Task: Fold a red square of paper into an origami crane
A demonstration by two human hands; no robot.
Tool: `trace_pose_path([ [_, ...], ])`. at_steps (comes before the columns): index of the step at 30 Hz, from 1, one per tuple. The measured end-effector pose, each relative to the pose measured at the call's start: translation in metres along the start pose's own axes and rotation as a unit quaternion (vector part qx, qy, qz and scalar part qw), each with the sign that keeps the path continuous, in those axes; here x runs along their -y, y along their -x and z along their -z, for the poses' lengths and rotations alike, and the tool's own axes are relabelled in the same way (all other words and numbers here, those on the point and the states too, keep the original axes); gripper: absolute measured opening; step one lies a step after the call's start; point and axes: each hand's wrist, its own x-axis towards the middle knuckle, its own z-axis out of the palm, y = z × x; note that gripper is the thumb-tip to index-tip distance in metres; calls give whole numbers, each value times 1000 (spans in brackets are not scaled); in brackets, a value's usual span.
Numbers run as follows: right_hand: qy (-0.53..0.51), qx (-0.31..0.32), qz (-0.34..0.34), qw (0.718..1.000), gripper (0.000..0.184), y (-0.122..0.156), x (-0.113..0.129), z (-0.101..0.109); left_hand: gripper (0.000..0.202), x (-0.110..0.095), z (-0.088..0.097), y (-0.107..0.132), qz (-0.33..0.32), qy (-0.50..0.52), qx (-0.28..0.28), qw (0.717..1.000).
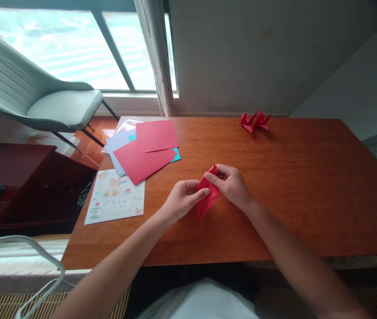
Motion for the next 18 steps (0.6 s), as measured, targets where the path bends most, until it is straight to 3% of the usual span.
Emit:
trace_pose_path([
  [5, -20, -62, 9, 998, 30, -5, 5, 11, 34, -2, -3, 2, 22, 19, 34, 999],
  [9, -13, -109, 27, 994, 28, -7, 2, 14, 32, -5, -4, 2, 26, 38, 23, 999],
  [13, -25, -153, 39, 987, 27, -9, -3, 18, 30, -6, 0, -1, 10, 32, -26, 999],
  [18, 9, -89, 0, 996, 28, -11, -3, 29, 29, -1, 10, -8, -34, -91, -121, 988],
])
